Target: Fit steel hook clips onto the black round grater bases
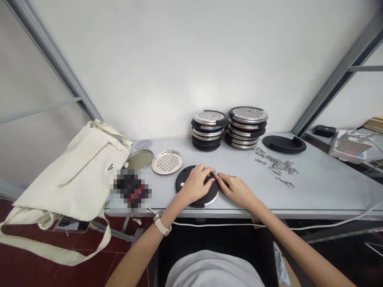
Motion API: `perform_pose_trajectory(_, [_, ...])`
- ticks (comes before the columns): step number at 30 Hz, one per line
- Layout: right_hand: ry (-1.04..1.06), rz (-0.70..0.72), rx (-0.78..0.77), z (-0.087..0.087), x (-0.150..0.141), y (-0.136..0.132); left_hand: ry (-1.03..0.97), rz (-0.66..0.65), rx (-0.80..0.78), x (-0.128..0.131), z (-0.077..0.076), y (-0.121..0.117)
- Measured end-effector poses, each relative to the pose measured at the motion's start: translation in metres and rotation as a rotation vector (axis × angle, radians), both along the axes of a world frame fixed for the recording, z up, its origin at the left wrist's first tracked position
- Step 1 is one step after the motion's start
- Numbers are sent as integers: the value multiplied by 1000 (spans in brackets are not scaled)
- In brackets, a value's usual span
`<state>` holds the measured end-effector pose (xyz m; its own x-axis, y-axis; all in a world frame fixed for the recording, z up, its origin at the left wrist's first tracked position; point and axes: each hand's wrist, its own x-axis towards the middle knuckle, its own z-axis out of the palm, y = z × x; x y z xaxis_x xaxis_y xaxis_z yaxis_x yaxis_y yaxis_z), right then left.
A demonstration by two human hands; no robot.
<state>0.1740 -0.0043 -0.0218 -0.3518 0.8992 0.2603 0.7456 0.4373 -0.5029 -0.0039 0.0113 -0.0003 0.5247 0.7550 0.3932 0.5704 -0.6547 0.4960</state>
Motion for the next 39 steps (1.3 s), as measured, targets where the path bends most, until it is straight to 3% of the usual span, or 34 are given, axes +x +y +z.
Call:
perform_pose_trajectory(17, [9,14,1,1,1,-3,16,-2,10,0,-1,1])
perform_pose_trajectory(39, [-94,-37,112,-1,0,-3,69,-13,43,2,0,-1])
